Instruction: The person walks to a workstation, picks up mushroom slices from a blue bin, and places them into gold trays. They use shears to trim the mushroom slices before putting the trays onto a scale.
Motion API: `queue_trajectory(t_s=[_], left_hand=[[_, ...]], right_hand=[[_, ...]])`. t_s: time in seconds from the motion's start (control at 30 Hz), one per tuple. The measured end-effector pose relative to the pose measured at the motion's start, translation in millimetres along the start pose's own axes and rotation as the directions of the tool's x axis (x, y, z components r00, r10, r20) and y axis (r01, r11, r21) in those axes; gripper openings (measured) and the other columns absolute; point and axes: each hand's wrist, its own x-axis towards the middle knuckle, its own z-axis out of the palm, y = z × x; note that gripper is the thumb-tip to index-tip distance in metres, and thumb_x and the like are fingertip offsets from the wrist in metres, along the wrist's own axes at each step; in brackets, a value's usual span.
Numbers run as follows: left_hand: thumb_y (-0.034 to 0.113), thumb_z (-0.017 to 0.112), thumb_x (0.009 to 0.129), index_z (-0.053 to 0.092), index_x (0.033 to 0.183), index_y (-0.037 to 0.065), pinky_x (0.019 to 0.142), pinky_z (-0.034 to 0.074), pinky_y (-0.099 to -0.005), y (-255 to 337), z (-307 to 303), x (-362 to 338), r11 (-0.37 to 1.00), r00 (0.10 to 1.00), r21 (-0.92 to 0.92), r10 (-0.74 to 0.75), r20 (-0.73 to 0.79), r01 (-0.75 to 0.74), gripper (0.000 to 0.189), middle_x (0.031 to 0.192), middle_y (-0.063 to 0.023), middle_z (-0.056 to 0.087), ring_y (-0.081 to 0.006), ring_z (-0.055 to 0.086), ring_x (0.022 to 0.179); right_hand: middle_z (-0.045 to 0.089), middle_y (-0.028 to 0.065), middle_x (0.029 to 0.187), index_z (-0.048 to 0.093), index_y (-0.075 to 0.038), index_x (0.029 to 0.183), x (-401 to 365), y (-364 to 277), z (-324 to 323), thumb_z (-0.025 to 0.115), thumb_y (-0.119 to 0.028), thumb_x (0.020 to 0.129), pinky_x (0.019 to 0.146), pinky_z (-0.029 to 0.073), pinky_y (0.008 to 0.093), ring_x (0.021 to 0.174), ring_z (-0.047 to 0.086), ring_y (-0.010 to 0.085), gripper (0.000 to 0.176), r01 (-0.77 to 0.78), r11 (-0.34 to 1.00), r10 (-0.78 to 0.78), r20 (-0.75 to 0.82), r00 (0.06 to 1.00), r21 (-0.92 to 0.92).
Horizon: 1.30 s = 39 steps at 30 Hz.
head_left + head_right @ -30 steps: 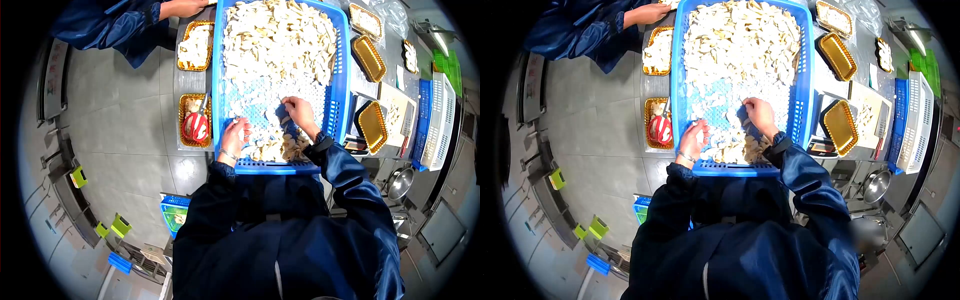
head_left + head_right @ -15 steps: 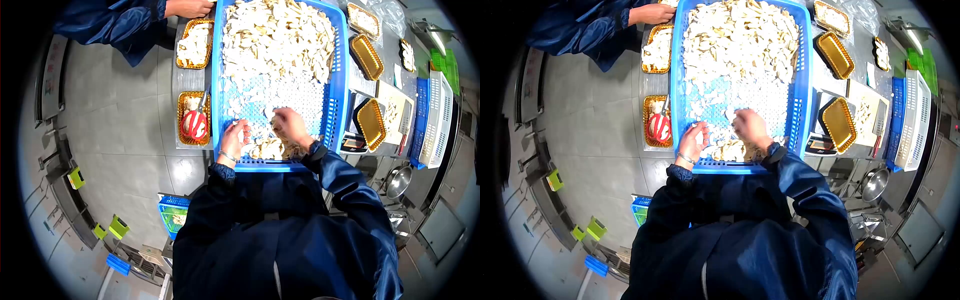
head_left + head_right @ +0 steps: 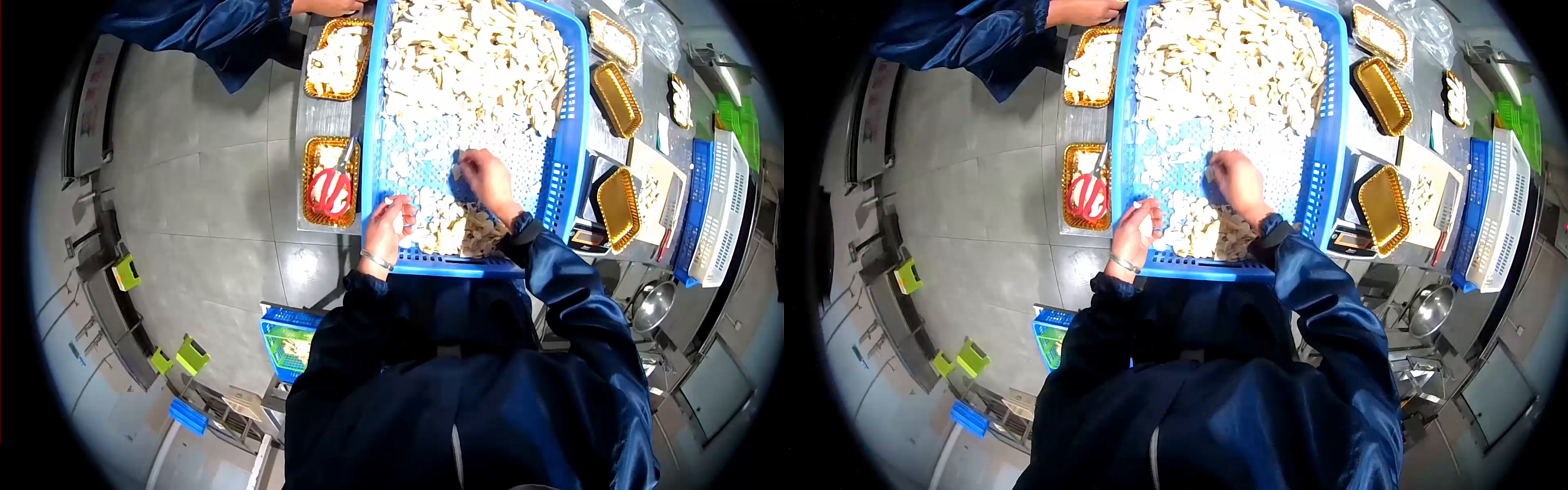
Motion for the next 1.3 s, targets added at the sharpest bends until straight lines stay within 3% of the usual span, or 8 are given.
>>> queue_trajectory(t_s=[0.27,0.47,0.6,0.67,0.83,0.97,1.07,1.3], left_hand=[[0.021,0.056,0.088,0.058,0.099,0.006,0.057,0.043,-0.023,-10,-5,-5,0.999,0.997,0.038,-0.03,-0.071,0.033,0.019,0.081,-0.0045,0.059,-0.0116,0.056,0.069],[0.044,0.047,0.09,0.053,0.106,0.014,0.074,0.049,-0.0332,-28,-3,3,0.934,0.97,-0.26,-0.24,0.048,0.244,0.035,0.097,-0.0023,0.057,-0.0194,0.056,0.092],[0.034,0.054,0.088,0.056,0.1,0.01,0.06,0.047,-0.0256,-32,-16,4,0.936,0.99,-0.329,-0.095,0.103,0.124,0.027,0.086,-0.0024,0.058,-0.0147,0.057,0.076],[0.03,0.057,0.087,0.057,0.099,0.009,0.057,0.045,-0.0232,-28,-19,4,0.941,0.993,-0.317,-0.111,0.052,0.121,0.025,0.086,-0.0022,0.059,-0.0128,0.056,0.071],[0.031,0.051,0.09,0.056,0.105,0.008,0.063,0.048,-0.0252,-23,-10,-2,0.956,0.997,-0.281,-0.068,0.044,0.078,0.028,0.091,-0.0038,0.06,-0.0155,0.058,0.079],[0.041,0.041,0.093,0.051,0.114,0.006,0.082,0.047,-0.0337,-12,-9,-3,0.919,0.981,-0.391,0.023,0.191,0.054,0.042,0.107,-0.0074,0.058,-0.0202,0.056,0.097],[0.044,0.033,0.095,0.048,0.117,0.005,0.089,0.044,-0.0351,-1,4,-7,0.898,0.982,-0.438,0.052,0.184,0.034,0.047,0.112,-0.0084,0.057,-0.0207,0.054,0.104],[0.038,0.028,0.097,0.044,0.122,0.004,0.091,0.043,-0.0368,10,3,-14,0.889,0.978,-0.456,0.127,0.165,-0.038,0.045,0.121,-0.0103,0.052,-0.0224,0.052,0.108]], right_hand=[[0.058,0.009,0.082,0.062,-0.013,0.093,-18,-28,30,0.064,-0.016,0.07,0.064,0.047,0.0399,0.076,0.058,0.029,0.023,0.348,0.936,-0.322,0.249,0.913,-0.064],[0.065,0.0099,0.081,0.067,-0.011,0.093,-35,-34,16,0.066,-0.025,0.078,0.066,0.048,0.0295,0.071,0.064,0.0196,0.021,-0.149,0.854,-0.145,0.503,0.852,0.498],[0.064,0.0143,0.08,0.064,-0.01,0.086,-13,-21,19,0.057,-0.025,0.081,0.066,0.048,0.0403,0.077,0.061,0.0335,0.018,-0.006,0.989,0.025,0.126,0.992,-0.148],[0.061,0.0149,0.083,0.062,-0.009,0.088,-21,-21,16,0.056,-0.022,0.08,0.064,0.047,0.0434,0.078,0.059,0.0339,0.016,0.061,0.996,-0.021,0.469,0.883,-0.07],[0.056,0.0149,0.073,0.061,-0.011,0.099,27,-38,25,0.058,-0.016,0.077,0.066,0.047,0.043,0.074,0.056,0.0344,0.023,0.129,0.98,-0.143,-0.087,0.986,-0.151],[0.064,0.0103,0.08,0.066,-0.013,0.086,12,-49,10,0.056,-0.037,0.083,0.067,0.048,0.0398,0.074,0.061,0.0321,0.026,0.034,0.99,0.037,0.497,0.867,-0.134],[0.063,0.014,0.075,0.065,-0.01,0.085,30,-49,29,0.053,-0.036,0.085,0.063,0.047,0.0434,0.07,0.06,0.0344,0.029,0.066,0.995,-0.06,0.092,0.994,-0.073],[0.059,0.0142,0.084,0.055,-0.006,0.085,67,-59,65,0.063,-0.028,0.077,0.064,0.048,0.0414,0.078,0.059,0.0312,0.024,0.135,0.89,-0.163,-0.027,0.986,-0.436]])
